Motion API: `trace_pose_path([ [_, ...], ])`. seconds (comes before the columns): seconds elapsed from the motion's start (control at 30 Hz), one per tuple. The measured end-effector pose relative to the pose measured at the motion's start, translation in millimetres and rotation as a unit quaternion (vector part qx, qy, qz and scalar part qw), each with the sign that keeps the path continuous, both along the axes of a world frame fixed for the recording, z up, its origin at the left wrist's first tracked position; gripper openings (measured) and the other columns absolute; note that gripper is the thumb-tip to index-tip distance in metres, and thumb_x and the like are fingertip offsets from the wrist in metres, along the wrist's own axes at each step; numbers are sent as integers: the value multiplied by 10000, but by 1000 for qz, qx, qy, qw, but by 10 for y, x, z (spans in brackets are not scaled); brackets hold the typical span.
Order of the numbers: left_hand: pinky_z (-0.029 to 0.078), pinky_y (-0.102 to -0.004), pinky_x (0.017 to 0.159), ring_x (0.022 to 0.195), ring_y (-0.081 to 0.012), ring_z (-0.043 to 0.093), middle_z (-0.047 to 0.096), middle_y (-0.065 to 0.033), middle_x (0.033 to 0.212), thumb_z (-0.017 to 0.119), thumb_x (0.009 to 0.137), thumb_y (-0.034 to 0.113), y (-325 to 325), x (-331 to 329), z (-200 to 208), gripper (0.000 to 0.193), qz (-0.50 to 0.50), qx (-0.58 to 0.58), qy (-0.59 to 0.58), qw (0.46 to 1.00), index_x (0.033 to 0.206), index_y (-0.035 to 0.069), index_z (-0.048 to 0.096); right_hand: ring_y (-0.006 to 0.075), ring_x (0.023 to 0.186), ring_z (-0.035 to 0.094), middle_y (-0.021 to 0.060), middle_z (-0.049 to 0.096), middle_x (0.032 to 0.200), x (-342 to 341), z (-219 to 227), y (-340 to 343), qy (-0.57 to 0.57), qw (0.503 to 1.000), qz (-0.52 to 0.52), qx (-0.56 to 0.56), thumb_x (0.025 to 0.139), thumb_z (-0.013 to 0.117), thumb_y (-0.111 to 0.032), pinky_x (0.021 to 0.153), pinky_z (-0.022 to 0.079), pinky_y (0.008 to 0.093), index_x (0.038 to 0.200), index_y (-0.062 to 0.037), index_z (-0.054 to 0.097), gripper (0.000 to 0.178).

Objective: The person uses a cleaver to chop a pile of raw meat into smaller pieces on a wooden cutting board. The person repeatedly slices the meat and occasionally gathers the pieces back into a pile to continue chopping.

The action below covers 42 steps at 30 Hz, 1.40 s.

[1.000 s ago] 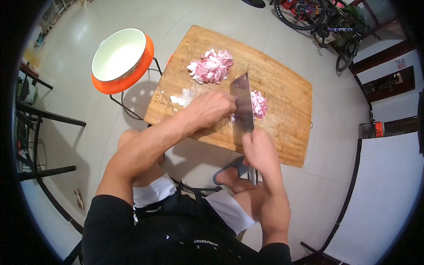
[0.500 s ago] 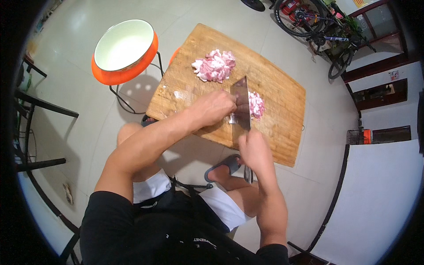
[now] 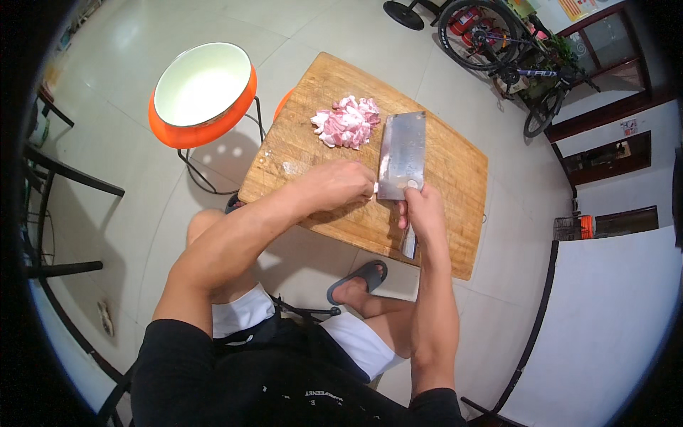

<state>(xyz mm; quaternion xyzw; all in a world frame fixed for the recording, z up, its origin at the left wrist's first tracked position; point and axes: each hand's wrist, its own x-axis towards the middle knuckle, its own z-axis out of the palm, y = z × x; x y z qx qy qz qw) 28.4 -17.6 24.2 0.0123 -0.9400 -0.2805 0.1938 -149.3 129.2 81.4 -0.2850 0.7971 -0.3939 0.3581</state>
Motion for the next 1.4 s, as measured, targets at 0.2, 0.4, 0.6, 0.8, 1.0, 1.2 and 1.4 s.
trace_pose_path([
  [0.2, 582, -484, 854, 993, -361, 734, 719, -108, 1043, 694, 933, 199, -7, 27, -65, 166, 6, -23, -11, 1000, 926, 45, 756, 302, 509, 682, 209, 672, 678, 213, 328, 254, 157, 985, 48, 57, 1004, 517, -152, 513, 539, 460, 935, 59, 664, 266],
  [0.4, 570, -494, 872, 1030, -376, 707, 698, -122, 1030, 694, 880, 154, 58, 3, -64, 122, 21, -5, 27, 999, 889, 38, 733, 580, 883, 707, 406, 684, 860, 430, 174, 538, 269, 956, 81, 86, 996, 576, -192, 830, 564, 616, 970, 113, 708, 334],
  [0.6, 574, -511, 829, 992, -406, 711, 713, -145, 1001, 683, 894, 123, 52, -30, -141, 105, 21, -12, 35, 999, 876, 26, 720, 606, 928, 695, 430, 682, 910, 647, 267, 608, 284, 939, 116, 155, 998, 592, -176, 867, 552, 640, 941, 134, 672, 325],
  [0.8, 585, -499, 834, 948, -388, 722, 704, -151, 977, 712, 911, 139, 38, -58, -60, 120, 22, 21, -14, 999, 906, 19, 724, 544, 819, 731, 377, 670, 765, 486, 98, 42, 376, 912, 155, 55, 990, 563, -148, 833, 584, 593, 850, 166, 647, 354],
  [1.0, 581, -505, 836, 952, -396, 718, 699, -150, 953, 718, 891, 117, 48, -58, -139, 102, 59, 1, 11, 998, 891, 15, 717, 576, 869, 708, 421, 664, 835, 614, 251, 363, 350, 915, 165, 113, 991, 573, -163, 845, 574, 605, 883, 160, 655, 350],
  [1.2, 576, -507, 831, 937, -393, 712, 691, -148, 947, 718, 892, 124, 67, -56, -171, 103, 9, -16, 45, 999, 883, 21, 711, 603, 974, 695, 424, 694, 941, 637, 264, 504, 333, 917, 157, 151, 998, 589, -170, 900, 560, 635, 919, 133, 680, 326],
  [1.4, 581, -478, 889, 983, -385, 712, 702, -138, 987, 722, 938, 152, 83, 93, 1, 121, -10, 27, 28, 999, 982, 42, 744, 370, 598, 749, 251, 686, 697, 103, 19, -15, 126, 985, 49, 110, 991, 549, -164, 581, 587, 514, 854, 86, 653, 304],
])
